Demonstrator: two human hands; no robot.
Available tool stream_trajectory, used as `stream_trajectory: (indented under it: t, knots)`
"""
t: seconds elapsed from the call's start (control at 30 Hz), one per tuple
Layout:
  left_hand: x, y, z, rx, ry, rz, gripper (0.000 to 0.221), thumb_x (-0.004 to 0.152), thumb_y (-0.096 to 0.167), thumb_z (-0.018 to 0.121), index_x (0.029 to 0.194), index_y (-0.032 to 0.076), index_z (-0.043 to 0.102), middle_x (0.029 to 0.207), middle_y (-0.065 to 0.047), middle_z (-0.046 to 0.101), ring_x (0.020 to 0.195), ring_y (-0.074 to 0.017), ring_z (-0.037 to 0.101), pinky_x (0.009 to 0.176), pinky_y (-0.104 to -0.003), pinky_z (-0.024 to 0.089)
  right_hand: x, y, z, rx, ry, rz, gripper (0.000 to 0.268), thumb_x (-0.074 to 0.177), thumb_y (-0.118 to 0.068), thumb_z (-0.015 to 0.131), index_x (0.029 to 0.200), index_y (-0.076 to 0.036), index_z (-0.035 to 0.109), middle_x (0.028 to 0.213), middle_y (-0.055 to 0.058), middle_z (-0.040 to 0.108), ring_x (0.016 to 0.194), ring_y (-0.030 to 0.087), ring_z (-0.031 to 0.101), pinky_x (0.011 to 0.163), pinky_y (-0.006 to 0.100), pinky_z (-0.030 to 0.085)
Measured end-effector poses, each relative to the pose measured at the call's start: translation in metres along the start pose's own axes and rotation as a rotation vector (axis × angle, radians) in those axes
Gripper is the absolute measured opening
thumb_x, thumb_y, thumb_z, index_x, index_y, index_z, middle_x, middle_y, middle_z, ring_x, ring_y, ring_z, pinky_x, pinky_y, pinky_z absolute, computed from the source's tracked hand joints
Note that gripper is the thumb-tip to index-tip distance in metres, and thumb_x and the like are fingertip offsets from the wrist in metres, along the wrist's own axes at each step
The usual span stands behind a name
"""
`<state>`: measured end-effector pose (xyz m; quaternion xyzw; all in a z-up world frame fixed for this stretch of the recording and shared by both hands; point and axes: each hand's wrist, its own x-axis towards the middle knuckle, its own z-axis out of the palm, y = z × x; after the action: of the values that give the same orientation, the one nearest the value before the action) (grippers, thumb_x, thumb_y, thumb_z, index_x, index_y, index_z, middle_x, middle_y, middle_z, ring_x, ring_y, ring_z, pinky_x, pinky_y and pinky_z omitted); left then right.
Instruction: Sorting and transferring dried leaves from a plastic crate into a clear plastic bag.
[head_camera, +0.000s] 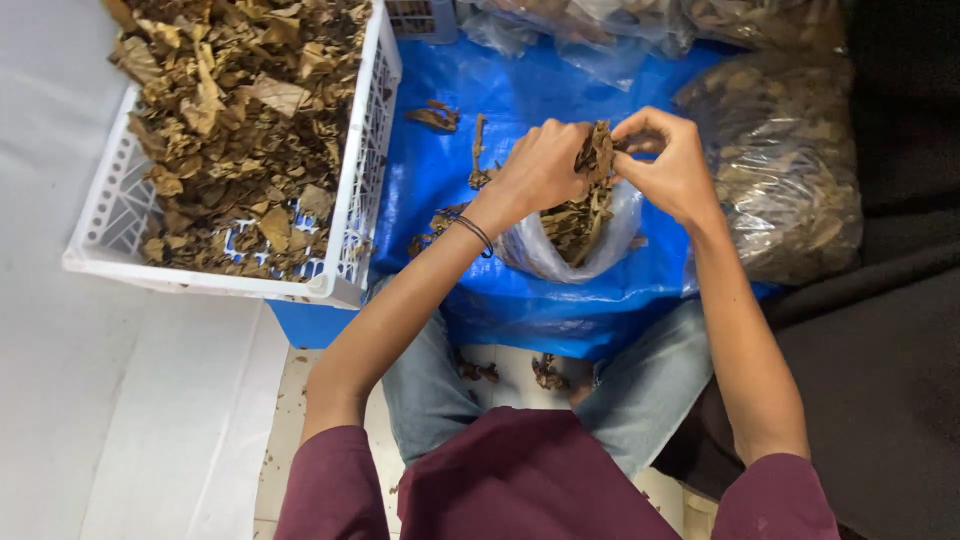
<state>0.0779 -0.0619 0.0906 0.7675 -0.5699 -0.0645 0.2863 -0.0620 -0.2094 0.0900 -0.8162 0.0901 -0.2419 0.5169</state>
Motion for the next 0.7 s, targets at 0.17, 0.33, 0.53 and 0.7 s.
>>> stream_trajectory:
  t: [0.17, 0.33, 0.53, 0.7]
  knots:
    - [0.005, 0.007, 0.018, 0.116, -0.085, 0.019, 0.048, 0.086, 0.013, 0.079, 0.127, -0.005, 0.061, 0.100, -0.026, 0.071, 0.084, -0.0484, 0.075, 0.062, -0.058, 0.063, -0.016, 0.018, -0.013, -0.013, -0.039, 0.060, 0.020, 0.093, 0.005, 0.073, 0.112, 0.004, 0.070, 0.096, 0.028, 0.066, 0.090, 0.036, 0.072, 0.063, 0.048, 0.063]
    - [0.011, -0.002, 0.035, 0.255, -0.213, 0.019, 0.069, 0.084, 0.010, 0.083, 0.143, -0.005, 0.050, 0.116, -0.031, 0.068, 0.091, -0.0456, 0.075, 0.064, -0.056, 0.065, -0.023, 0.017, -0.012, -0.059, -0.093, 0.099, 0.023, 0.096, 0.003, 0.070, 0.119, 0.007, 0.069, 0.100, 0.033, 0.064, 0.093, 0.043, 0.070, 0.064, 0.053, 0.063]
    - [0.010, -0.006, 0.042, 0.343, -0.149, 0.080, 0.062, 0.084, 0.015, 0.083, 0.136, -0.003, 0.054, 0.110, -0.027, 0.070, 0.086, -0.0433, 0.076, 0.063, -0.054, 0.065, -0.019, 0.026, -0.005, -0.087, -0.088, 0.146, 0.026, 0.094, 0.000, 0.073, 0.119, 0.006, 0.069, 0.103, 0.034, 0.064, 0.094, 0.042, 0.071, 0.068, 0.052, 0.064]
    - [0.008, -0.012, 0.067, 0.511, -0.088, 0.172, 0.051, 0.083, 0.021, 0.083, 0.124, -0.002, 0.063, 0.109, -0.022, 0.073, 0.094, -0.0382, 0.076, 0.080, -0.050, 0.062, -0.021, 0.033, 0.000, -0.142, -0.082, 0.130, 0.029, 0.089, 0.007, 0.074, 0.117, -0.001, 0.072, 0.106, 0.027, 0.069, 0.100, 0.042, 0.071, 0.074, 0.054, 0.063]
